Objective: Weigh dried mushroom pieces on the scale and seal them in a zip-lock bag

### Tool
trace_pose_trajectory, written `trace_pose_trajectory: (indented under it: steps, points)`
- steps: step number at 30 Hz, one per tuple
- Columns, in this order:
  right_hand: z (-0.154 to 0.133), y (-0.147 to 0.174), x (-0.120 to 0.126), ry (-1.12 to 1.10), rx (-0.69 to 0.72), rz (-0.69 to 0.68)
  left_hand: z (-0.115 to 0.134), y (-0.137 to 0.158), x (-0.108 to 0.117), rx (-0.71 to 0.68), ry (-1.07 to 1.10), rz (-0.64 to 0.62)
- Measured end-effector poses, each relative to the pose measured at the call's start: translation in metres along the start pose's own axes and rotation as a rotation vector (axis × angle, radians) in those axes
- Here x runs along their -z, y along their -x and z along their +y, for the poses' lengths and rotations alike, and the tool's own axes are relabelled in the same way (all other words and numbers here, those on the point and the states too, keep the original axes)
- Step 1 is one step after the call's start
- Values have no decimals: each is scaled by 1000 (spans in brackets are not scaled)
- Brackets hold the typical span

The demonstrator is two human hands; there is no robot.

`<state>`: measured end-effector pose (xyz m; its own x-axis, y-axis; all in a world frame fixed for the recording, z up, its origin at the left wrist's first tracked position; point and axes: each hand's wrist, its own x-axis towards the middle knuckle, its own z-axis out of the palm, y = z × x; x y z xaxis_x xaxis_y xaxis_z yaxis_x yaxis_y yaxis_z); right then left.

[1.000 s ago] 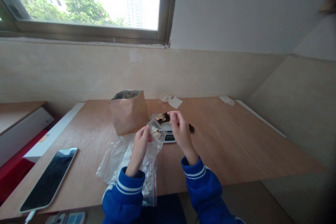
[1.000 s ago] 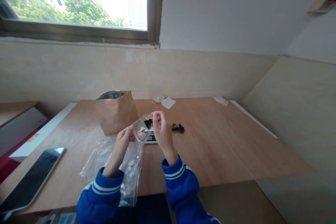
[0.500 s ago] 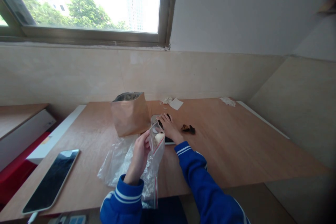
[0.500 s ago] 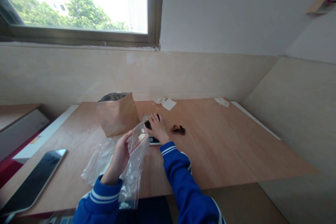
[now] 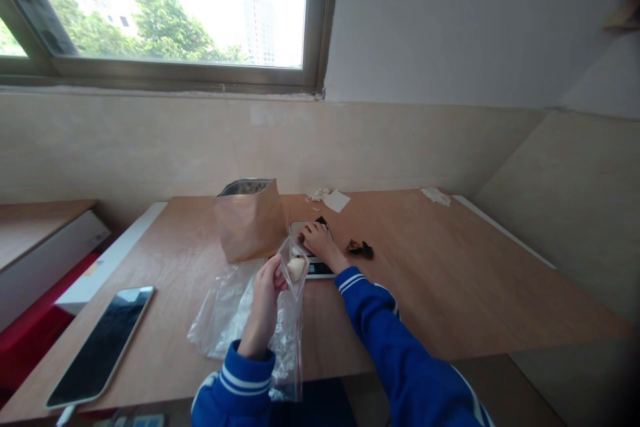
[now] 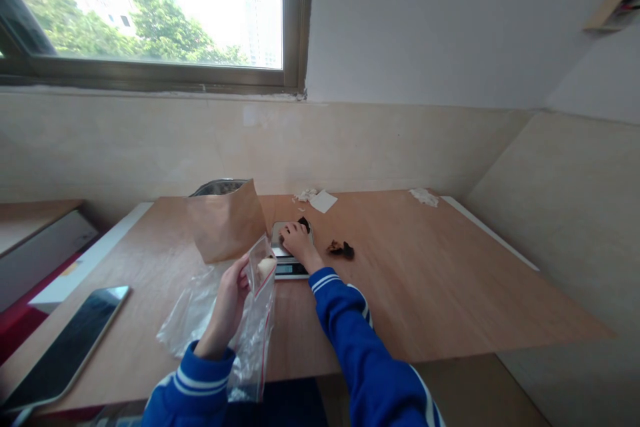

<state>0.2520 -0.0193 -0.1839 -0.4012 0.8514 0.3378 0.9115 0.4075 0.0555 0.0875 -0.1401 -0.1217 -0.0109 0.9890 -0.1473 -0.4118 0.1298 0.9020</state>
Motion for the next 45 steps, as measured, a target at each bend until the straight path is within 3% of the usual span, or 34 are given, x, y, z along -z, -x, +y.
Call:
trace_pose_trajectory:
  steps: [6,11,14,18,20,23,27,31,40,45]
  points:
    - [2,7,4,-78,51,5,-1,-1,1,15,58,39]
    - [-2,11,16,-423,-9,163,0,0,-1,16,68,52]
    - [-9,13,33,-758,-121,364,0,-1,0,0,57,43]
    - [-19,22,60,-1139,-393,596,-2,-3,0,1,21,40]
    - [-26,28,73,-1305,-491,621,-3,-4,-1,-12,-13,29]
    - [-38,36,93,-1463,-535,547,-5,-5,-2,-56,-83,-8]
    - [-49,41,114,-1443,-532,390,-7,-4,-5,-134,-171,-34]
    - [-53,45,119,-1226,-542,228,-9,-2,-6,-199,-234,-48]
    - [-67,47,125,-1026,-622,156,-13,5,-12,-238,-252,-102]
    - [-70,48,130,-903,-601,149,-14,7,-12,-236,-237,-120]
